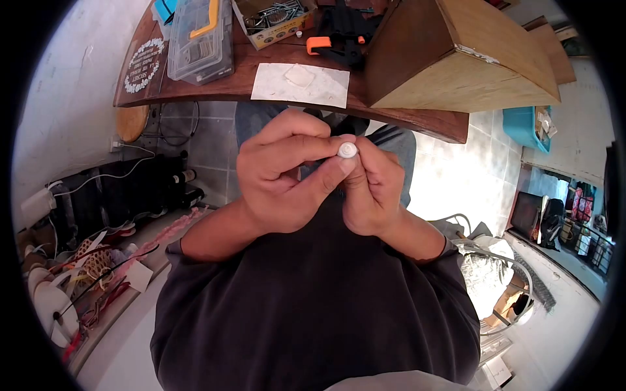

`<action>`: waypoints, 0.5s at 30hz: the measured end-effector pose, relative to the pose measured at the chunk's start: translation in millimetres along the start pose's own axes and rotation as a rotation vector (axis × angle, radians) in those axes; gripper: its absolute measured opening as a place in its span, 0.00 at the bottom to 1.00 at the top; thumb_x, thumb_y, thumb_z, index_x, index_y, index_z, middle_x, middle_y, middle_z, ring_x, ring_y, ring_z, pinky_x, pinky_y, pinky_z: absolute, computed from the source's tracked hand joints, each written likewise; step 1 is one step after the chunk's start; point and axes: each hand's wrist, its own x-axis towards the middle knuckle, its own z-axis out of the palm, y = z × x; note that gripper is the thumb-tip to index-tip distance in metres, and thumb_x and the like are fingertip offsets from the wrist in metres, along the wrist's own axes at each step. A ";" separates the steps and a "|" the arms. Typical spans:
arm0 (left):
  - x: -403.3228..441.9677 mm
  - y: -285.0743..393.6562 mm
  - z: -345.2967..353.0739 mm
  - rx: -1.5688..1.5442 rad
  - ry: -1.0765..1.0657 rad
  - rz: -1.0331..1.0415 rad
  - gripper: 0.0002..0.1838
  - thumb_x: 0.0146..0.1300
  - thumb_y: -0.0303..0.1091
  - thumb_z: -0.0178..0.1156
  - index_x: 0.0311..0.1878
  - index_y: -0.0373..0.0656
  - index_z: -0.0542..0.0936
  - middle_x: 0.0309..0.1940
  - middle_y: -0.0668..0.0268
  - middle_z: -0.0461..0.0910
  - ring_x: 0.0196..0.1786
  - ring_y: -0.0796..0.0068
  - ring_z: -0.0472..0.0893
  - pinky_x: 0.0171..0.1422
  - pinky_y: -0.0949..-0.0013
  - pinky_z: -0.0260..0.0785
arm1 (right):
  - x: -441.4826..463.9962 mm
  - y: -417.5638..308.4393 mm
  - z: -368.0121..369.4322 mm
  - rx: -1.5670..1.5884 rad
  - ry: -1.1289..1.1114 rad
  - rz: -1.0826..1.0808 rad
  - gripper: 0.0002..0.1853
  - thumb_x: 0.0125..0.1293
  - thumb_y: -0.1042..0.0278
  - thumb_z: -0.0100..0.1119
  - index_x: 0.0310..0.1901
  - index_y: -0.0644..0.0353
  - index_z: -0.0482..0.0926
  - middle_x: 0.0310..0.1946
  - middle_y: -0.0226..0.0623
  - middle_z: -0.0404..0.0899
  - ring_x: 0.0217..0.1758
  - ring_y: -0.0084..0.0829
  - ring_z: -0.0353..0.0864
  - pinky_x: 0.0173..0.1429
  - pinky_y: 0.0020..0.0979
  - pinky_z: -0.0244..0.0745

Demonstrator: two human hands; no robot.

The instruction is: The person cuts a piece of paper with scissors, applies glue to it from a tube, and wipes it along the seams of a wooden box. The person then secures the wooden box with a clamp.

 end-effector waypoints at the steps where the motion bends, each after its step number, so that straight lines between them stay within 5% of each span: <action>1: -0.1 -0.4 -0.1 -0.008 0.001 -0.015 0.10 0.60 0.21 0.75 0.45 0.33 0.89 0.38 0.61 0.83 0.37 0.76 0.80 0.42 0.74 0.72 | 0.5 -0.8 0.2 0.001 0.000 0.001 0.11 0.80 0.74 0.53 0.35 0.69 0.74 0.23 0.38 0.70 0.23 0.24 0.68 0.27 0.27 0.64; 5: 0.5 -1.4 1.0 -0.031 0.007 -0.048 0.07 0.61 0.20 0.74 0.42 0.33 0.88 0.38 0.61 0.82 0.37 0.76 0.80 0.42 0.74 0.72 | 1.3 -1.7 -0.3 -0.005 -0.007 0.025 0.12 0.79 0.75 0.52 0.34 0.68 0.72 0.21 0.37 0.69 0.22 0.23 0.67 0.27 0.27 0.64; 7: 0.0 -5.2 2.2 -0.097 0.037 -0.038 0.09 0.59 0.18 0.74 0.44 0.31 0.88 0.36 0.65 0.79 0.31 0.84 0.71 0.31 0.77 0.62 | 0.1 -1.6 -0.4 -0.004 -0.017 0.053 0.12 0.79 0.76 0.51 0.34 0.68 0.72 0.21 0.37 0.69 0.22 0.23 0.67 0.26 0.27 0.63; 15: -1.1 -15.2 4.2 -0.171 0.069 -0.045 0.08 0.60 0.18 0.73 0.43 0.31 0.88 0.36 0.65 0.79 0.30 0.86 0.70 0.30 0.78 0.59 | 3.8 1.1 3.9 0.038 0.004 0.088 0.13 0.79 0.76 0.52 0.32 0.67 0.72 0.19 0.34 0.69 0.22 0.19 0.67 0.26 0.25 0.63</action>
